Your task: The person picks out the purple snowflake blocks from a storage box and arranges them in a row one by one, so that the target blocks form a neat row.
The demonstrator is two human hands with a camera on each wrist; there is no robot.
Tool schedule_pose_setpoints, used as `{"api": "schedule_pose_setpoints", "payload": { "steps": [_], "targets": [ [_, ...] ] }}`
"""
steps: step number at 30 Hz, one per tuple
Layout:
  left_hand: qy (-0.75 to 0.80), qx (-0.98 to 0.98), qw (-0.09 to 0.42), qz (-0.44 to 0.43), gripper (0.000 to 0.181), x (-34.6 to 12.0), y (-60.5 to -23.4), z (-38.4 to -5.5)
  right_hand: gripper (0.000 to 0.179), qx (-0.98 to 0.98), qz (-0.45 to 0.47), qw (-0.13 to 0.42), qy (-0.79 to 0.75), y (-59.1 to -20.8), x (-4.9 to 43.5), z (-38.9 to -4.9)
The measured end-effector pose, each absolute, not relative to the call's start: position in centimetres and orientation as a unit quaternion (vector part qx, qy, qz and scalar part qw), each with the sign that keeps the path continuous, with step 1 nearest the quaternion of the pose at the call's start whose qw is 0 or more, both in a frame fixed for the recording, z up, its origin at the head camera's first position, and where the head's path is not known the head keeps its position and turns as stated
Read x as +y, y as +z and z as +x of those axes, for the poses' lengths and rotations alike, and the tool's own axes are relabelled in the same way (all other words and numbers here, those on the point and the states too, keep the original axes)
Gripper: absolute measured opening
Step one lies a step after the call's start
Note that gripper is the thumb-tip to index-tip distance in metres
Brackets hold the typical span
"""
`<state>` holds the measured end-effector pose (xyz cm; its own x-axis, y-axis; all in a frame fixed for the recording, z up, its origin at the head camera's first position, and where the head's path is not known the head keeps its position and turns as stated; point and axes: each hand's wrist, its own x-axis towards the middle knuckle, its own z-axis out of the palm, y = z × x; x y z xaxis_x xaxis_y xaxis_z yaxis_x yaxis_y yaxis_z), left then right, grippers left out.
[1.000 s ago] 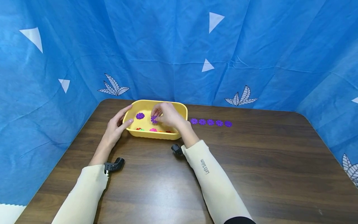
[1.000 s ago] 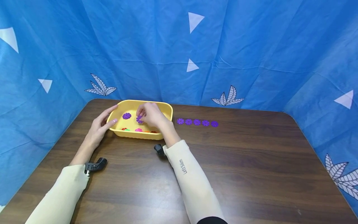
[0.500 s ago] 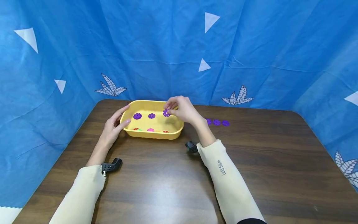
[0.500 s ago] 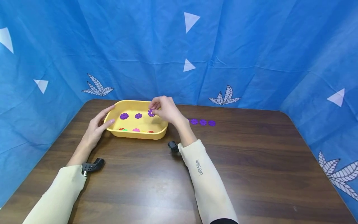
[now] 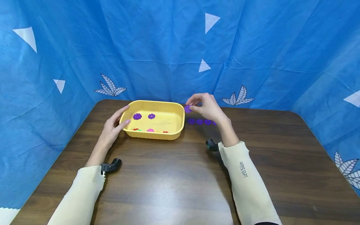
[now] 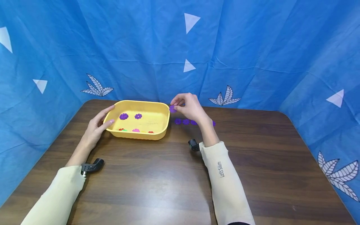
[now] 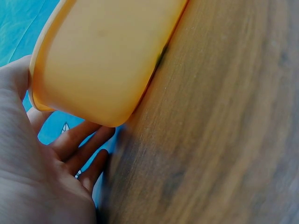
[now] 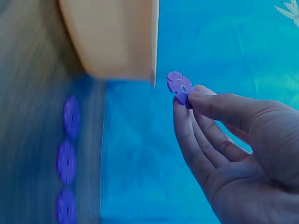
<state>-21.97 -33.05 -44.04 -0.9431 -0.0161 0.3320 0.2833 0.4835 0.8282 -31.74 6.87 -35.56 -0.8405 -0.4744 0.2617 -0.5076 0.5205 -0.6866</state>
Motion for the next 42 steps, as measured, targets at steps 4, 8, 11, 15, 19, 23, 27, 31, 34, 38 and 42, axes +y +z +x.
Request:
{"api": "schedule_pose_setpoints", "payload": {
  "steps": [4, 8, 11, 15, 19, 23, 27, 31, 34, 38, 42],
  "targets": [
    [-0.497, -0.853, 0.143, -0.067, 0.057, -33.1, -44.1, -21.9, 0.011, -0.879, 0.269, 0.015, 0.393, -35.8, 9.0, -31.9],
    [-0.493, -0.857, 0.136, -0.057, 0.058, -33.1, -44.1, -21.8, 0.011, -0.89, 0.258, 0.017, 0.375, -36.1, 11.2, -32.2],
    [-0.494, -0.858, 0.134, -0.055, 0.058, -33.1, -44.1, -21.8, 0.013, -0.895, 0.249, 0.012, 0.369, -36.5, 12.8, -32.3],
    [-0.496, -0.856, 0.133, -0.055, 0.058, -33.1, -44.1, -21.8, 0.015, -0.9, 0.236, 0.001, 0.367, -37.0, 15.1, -32.4],
    [-0.491, -0.859, 0.133, -0.052, 0.058, -33.0, -44.0, -21.8, 0.013, -0.907, 0.223, -0.004, 0.358, -37.5, 17.5, -32.4],
    [-0.49, -0.861, 0.129, -0.048, 0.058, -32.9, -44.0, -21.8, 0.012, -0.914, 0.216, -0.02, 0.342, -37.9, 19.7, -32.1],
    [-0.491, -0.86, 0.128, -0.048, 0.058, -32.9, -44.0, -21.8, 0.012, -0.919, 0.2, -0.034, 0.338, -38.2, 21.7, -31.8],
    [-0.488, -0.861, 0.131, -0.052, 0.059, -32.9, -43.9, -21.9, 0.013, -0.92, 0.183, -0.045, 0.342, -38.7, 23.4, -31.6],
    [-0.486, -0.863, 0.128, -0.051, 0.059, -32.9, -43.9, -21.8, 0.015, -0.922, 0.176, -0.057, 0.341, -39.2, 24.1, -31.8],
    [-0.484, -0.864, 0.125, -0.05, 0.059, -32.8, -43.9, -21.8, 0.014, -0.927, 0.171, -0.065, 0.327, -40.0, 24.5, -32.2],
    [-0.484, -0.864, 0.127, -0.053, 0.059, -32.8, -43.9, -21.8, 0.013, -0.932, 0.162, -0.066, 0.318, -40.5, 24.6, -32.4]
  ]
}}
